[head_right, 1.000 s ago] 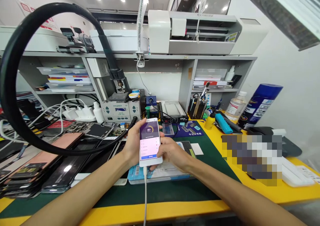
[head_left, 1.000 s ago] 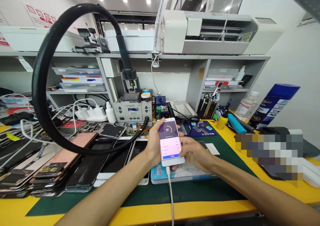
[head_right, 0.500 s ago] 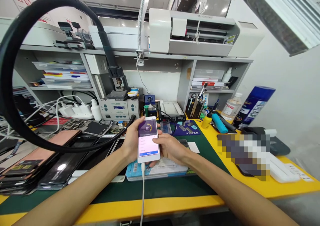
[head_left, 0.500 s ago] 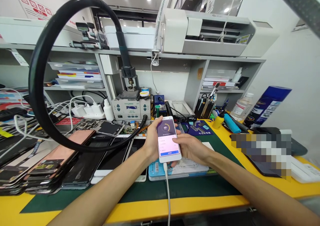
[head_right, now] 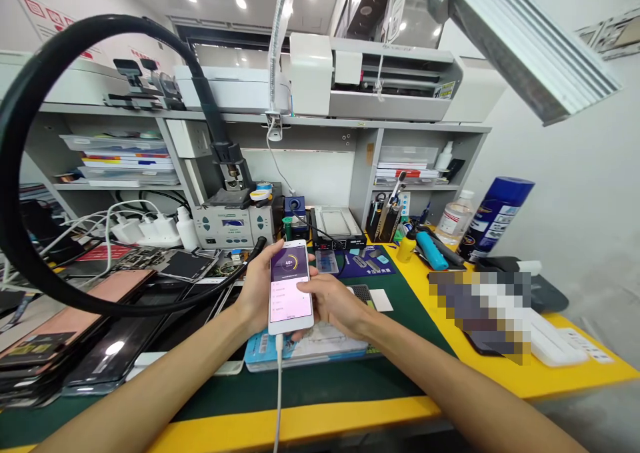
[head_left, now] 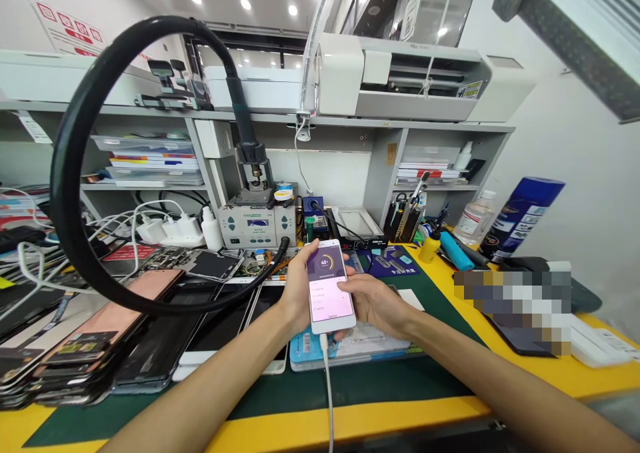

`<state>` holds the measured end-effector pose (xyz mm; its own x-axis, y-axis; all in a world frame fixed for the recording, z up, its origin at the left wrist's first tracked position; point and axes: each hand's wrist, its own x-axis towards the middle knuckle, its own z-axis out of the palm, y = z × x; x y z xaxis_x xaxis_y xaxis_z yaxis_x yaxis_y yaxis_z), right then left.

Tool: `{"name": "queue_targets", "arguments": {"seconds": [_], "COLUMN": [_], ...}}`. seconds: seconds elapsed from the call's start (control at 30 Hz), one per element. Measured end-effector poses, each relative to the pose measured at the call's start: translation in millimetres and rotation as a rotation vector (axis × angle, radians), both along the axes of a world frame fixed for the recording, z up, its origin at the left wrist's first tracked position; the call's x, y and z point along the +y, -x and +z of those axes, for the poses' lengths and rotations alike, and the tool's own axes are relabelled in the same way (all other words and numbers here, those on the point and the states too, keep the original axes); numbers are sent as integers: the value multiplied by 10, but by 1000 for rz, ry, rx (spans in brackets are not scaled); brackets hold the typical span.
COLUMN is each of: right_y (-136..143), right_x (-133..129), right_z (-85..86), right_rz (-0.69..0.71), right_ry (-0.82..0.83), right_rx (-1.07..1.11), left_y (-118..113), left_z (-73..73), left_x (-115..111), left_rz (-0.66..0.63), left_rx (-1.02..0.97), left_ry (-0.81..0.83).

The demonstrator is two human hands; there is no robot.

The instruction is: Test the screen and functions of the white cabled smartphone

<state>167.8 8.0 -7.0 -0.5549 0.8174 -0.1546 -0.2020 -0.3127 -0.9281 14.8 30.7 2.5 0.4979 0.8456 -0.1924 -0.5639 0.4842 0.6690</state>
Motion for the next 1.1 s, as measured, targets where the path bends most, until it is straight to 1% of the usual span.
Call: {"name": "queue_targets", "arguments": {"seconds": [0.2, 0.43, 0.63, 0.7, 0.8, 0.97, 1.1], "right_y": [32, 47, 48, 48, 49, 62, 62], "right_x": [-29, -32, -28, -33, -38, -35, -38], "right_z": [43, 39, 27, 30, 25, 13, 3], "right_rz": [-52, -76, -88, -77, -63, -86, -72], "right_ry": [-30, 15, 18, 13, -15, -63, -58], "right_rx": [-129, -112, -84, -76, -107, -180, -164], "left_y": [-1, 4, 16, 16, 10, 5, 3], "left_z": [-32, -21, -29, -29, -25, -37, -37], "left_x": [23, 18, 22, 21, 20, 29, 28], "left_rz": [-6, -29, -29, -35, -11, -6, 0], "left_rx": [15, 3, 11, 8, 18, 20, 15], "left_ry": [-11, -20, -26, -19, -6, -24, -8]}}
